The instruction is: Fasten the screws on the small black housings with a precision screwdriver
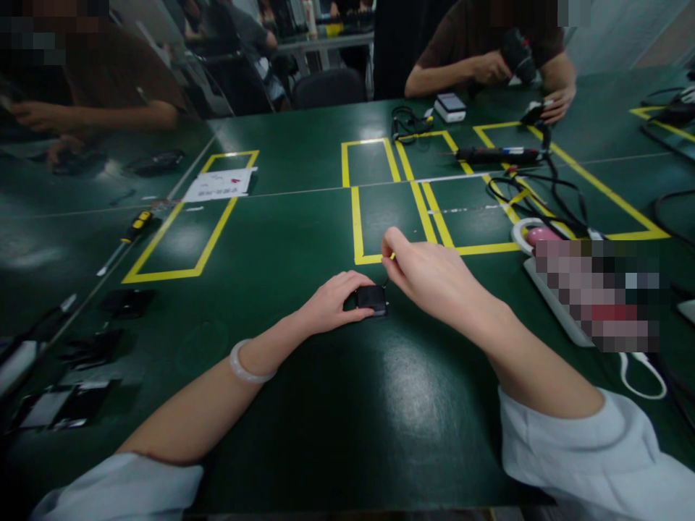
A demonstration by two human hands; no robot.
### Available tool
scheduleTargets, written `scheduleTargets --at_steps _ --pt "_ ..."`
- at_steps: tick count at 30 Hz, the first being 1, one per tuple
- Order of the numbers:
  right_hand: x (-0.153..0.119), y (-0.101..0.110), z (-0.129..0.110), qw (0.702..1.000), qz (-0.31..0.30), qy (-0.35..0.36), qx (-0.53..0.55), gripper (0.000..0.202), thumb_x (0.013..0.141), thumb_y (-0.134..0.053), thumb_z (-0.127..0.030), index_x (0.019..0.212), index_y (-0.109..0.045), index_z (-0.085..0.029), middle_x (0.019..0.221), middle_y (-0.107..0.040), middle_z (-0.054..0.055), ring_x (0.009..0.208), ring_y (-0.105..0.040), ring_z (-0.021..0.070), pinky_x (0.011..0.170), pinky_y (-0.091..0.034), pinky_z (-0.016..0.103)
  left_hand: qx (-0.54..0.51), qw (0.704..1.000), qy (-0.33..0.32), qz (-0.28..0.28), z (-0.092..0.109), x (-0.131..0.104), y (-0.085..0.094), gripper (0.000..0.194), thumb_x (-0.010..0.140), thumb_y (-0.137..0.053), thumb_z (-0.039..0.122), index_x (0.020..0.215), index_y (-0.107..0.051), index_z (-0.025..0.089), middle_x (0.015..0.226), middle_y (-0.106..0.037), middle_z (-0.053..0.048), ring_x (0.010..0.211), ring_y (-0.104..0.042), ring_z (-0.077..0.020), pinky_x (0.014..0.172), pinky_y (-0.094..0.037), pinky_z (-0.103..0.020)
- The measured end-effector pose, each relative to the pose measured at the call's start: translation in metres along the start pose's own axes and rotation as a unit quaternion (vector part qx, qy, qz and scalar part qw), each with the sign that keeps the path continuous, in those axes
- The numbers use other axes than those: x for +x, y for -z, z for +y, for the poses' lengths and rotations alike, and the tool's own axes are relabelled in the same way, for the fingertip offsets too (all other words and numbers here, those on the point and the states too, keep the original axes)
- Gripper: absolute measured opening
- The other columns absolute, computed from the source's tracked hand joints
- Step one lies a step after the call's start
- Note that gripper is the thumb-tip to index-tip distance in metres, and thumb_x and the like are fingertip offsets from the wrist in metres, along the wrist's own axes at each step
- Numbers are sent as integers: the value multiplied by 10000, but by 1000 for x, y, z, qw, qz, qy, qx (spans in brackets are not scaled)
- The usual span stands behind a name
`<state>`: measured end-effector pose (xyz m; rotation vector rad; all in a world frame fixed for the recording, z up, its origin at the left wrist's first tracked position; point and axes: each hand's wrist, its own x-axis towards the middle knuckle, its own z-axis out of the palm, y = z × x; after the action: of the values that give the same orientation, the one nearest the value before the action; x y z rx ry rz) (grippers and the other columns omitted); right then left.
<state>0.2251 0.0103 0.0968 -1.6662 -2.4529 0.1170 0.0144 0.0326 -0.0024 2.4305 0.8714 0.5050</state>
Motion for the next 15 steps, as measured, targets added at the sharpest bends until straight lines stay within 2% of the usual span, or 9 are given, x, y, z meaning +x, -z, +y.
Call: scheduleTargets --at_steps 7,12,15 --pt "-1 1 1 1000 -3 12 23 151 914 -403 -307 1024 -453 -216 728 -621 5 629 -575 182 547 -279 276 4 1000 -5 6 0 -1 -1 402 878 -583 487 1158 -529 203 1151 -600 -74 1070 -554 -235 926 -431 -371" --pt "0 0 1 1000 5 14 9 199 945 -378 -405 959 -474 -231 694 -612 -2 612 -559 179 533 -252 272 3 1000 -9 9 -1 0 -1 412 876 -588 489 1165 -524 203 1156 -600 -73 1075 -555 -235 927 -432 -367" --pt "0 0 1 1000 4 7 -1 207 951 -366 -393 965 -485 -225 678 -604 4 601 -555 184 533 -248 278 5 1000 -6 7 -1 -1 -1 411 876 -586 492 1165 -530 205 1162 -599 -75 1075 -553 -238 929 -432 -373"
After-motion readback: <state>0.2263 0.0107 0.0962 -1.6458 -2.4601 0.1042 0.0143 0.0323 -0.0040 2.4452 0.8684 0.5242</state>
